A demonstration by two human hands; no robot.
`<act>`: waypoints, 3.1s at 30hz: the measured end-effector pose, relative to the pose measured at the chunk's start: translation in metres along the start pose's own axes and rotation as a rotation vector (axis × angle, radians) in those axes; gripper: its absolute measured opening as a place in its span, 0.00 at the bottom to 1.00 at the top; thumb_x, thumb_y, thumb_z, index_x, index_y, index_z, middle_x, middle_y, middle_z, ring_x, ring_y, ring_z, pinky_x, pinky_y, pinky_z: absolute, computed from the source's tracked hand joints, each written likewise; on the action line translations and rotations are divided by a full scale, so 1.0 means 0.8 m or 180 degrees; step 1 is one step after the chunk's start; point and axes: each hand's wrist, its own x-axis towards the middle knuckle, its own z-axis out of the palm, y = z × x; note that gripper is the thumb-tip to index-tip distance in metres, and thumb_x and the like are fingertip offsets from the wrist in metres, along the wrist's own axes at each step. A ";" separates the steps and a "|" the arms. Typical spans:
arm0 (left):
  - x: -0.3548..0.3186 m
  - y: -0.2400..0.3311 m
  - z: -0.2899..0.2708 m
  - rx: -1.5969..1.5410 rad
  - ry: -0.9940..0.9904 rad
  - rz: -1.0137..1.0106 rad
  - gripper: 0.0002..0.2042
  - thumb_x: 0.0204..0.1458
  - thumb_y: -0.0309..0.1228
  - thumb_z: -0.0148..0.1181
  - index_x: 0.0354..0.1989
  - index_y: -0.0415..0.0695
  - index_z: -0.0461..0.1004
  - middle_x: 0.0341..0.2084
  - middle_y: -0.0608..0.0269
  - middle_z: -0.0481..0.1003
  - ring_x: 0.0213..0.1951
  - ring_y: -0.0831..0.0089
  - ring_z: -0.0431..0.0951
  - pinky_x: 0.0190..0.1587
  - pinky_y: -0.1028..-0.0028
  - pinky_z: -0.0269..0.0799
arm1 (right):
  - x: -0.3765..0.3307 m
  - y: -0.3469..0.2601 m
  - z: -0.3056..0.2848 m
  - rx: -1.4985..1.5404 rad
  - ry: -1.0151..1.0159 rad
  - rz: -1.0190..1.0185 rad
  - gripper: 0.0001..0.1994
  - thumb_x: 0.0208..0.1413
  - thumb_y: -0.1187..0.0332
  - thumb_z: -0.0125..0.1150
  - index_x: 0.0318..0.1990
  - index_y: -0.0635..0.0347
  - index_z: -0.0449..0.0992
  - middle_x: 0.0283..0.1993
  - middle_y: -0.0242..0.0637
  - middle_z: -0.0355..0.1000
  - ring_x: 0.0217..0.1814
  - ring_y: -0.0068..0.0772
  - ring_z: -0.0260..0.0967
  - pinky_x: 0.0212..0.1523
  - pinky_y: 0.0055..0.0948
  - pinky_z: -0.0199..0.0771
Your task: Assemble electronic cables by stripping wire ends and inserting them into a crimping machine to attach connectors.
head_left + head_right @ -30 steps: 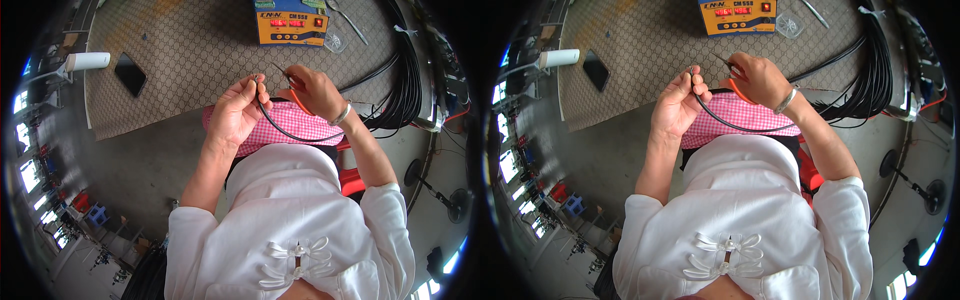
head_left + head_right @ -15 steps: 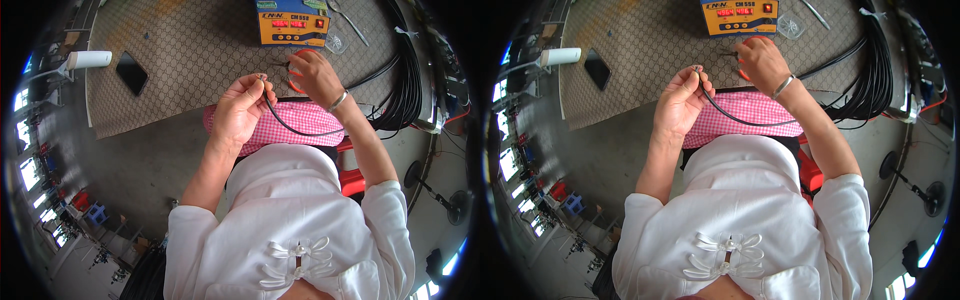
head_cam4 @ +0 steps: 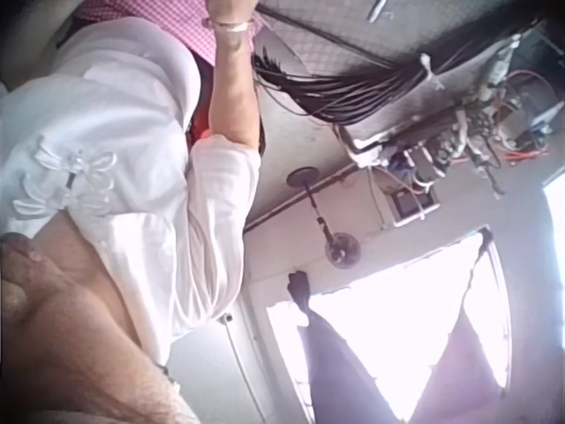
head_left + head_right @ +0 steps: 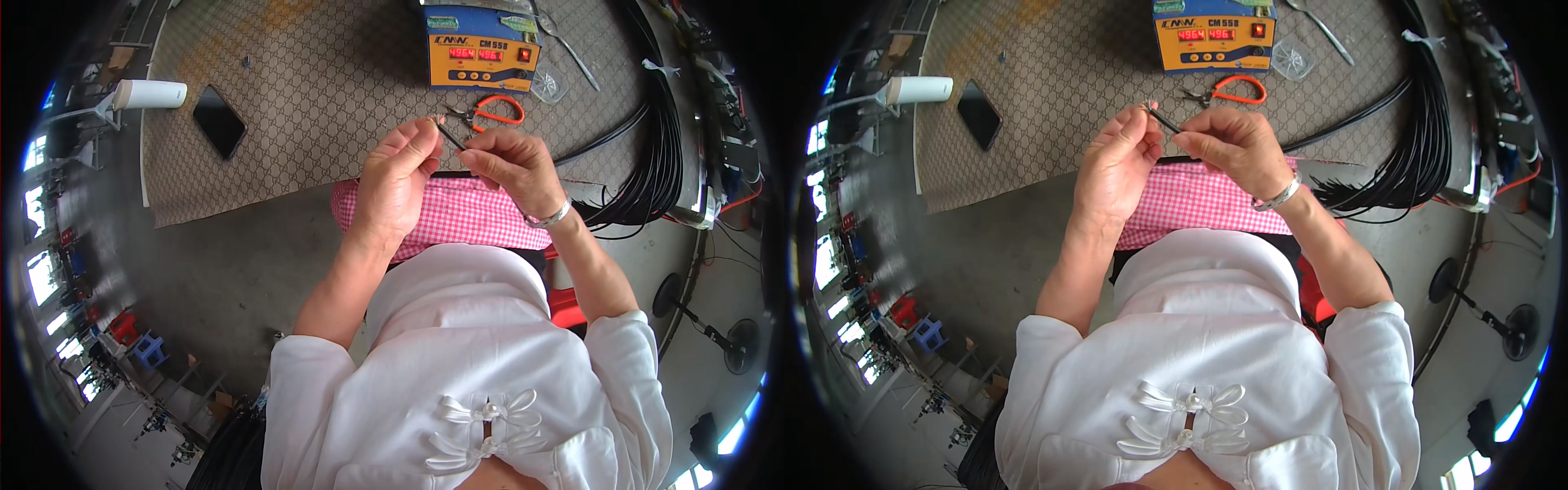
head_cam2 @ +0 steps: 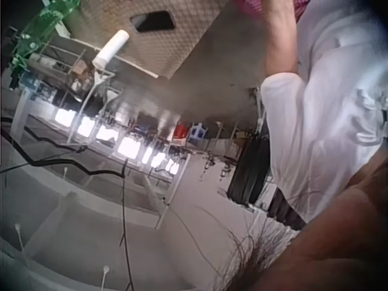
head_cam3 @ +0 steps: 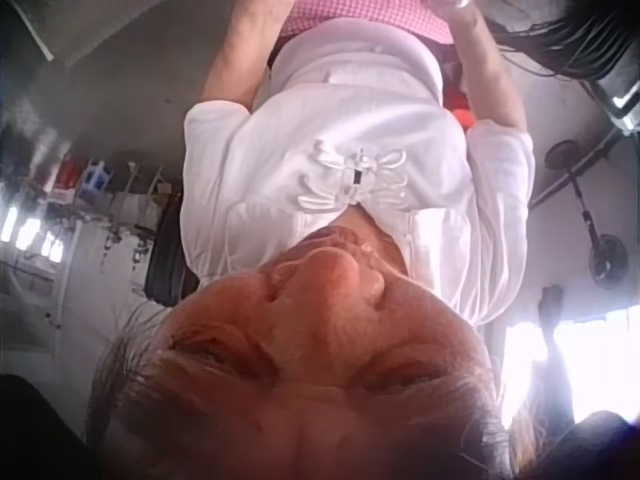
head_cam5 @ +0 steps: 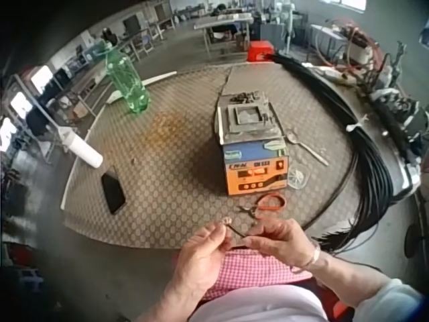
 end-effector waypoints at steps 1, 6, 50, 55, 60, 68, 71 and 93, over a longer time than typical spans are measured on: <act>0.000 0.002 0.001 -0.0025 -0.0002 -0.0072 0.08 0.53 0.35 0.52 0.35 0.43 0.71 0.26 0.68 0.70 0.30 0.78 0.68 0.37 0.78 0.63 | 0.000 -0.002 -0.002 -0.0043 0.0026 -0.0001 0.05 0.50 0.71 0.59 0.30 0.64 0.73 0.23 0.26 0.67 0.21 0.11 0.60 0.19 0.13 0.60; 0.007 0.004 0.006 -0.0416 0.0066 -0.0342 0.11 0.52 0.37 0.53 0.32 0.42 0.71 0.22 0.70 0.70 0.26 0.80 0.68 0.33 0.80 0.64 | 0.001 -0.009 -0.001 -0.0319 0.0164 -0.0193 0.04 0.48 0.73 0.60 0.29 0.65 0.74 0.24 0.25 0.68 0.23 0.12 0.60 0.23 0.14 0.62; 0.064 0.032 0.037 -0.1493 -0.0507 -0.0726 0.12 0.54 0.38 0.49 0.34 0.41 0.70 0.25 0.64 0.72 0.29 0.75 0.72 0.35 0.75 0.70 | 0.062 -0.085 -0.037 -0.2131 0.0356 -0.1482 0.06 0.42 0.80 0.61 0.31 0.66 0.75 0.26 0.31 0.67 0.25 0.16 0.65 0.24 0.15 0.64; 0.064 0.033 0.039 -0.1499 -0.0486 -0.0717 0.11 0.54 0.37 0.49 0.35 0.42 0.71 0.26 0.64 0.73 0.30 0.75 0.72 0.36 0.75 0.70 | 0.066 -0.091 -0.039 -0.2229 0.0438 -0.1475 0.06 0.41 0.79 0.61 0.31 0.66 0.75 0.23 0.31 0.67 0.23 0.17 0.65 0.22 0.16 0.63; 0.062 0.020 0.017 -0.1175 -0.0312 -0.0654 0.09 0.54 0.34 0.50 0.36 0.41 0.71 0.25 0.67 0.72 0.28 0.78 0.71 0.34 0.77 0.68 | 0.091 -0.132 -0.070 -0.3427 0.0540 -0.1927 0.04 0.43 0.75 0.61 0.29 0.65 0.76 0.22 0.33 0.68 0.21 0.21 0.66 0.20 0.21 0.64; 0.055 -0.015 -0.017 -0.0732 -0.0027 -0.0806 0.08 0.54 0.31 0.49 0.39 0.43 0.70 0.24 0.71 0.69 0.28 0.82 0.67 0.34 0.81 0.64 | 0.167 -0.159 -0.130 -0.4772 0.0650 -0.2247 0.05 0.44 0.70 0.58 0.27 0.61 0.75 0.24 0.37 0.68 0.26 0.39 0.68 0.27 0.30 0.67; 0.054 -0.019 -0.022 -0.0698 0.0042 -0.0877 0.08 0.54 0.31 0.50 0.39 0.43 0.70 0.24 0.72 0.69 0.28 0.82 0.67 0.34 0.81 0.63 | 0.183 -0.158 -0.135 -0.5112 0.0684 -0.1882 0.05 0.45 0.67 0.56 0.27 0.57 0.75 0.27 0.35 0.69 0.30 0.40 0.68 0.32 0.34 0.68; 0.057 -0.025 -0.031 -0.0751 0.0166 -0.0911 0.07 0.53 0.30 0.50 0.39 0.43 0.70 0.24 0.72 0.69 0.27 0.83 0.67 0.33 0.82 0.64 | 0.199 -0.154 -0.140 -0.5166 0.0640 -0.1734 0.06 0.45 0.67 0.56 0.28 0.57 0.75 0.28 0.35 0.69 0.31 0.40 0.68 0.33 0.34 0.68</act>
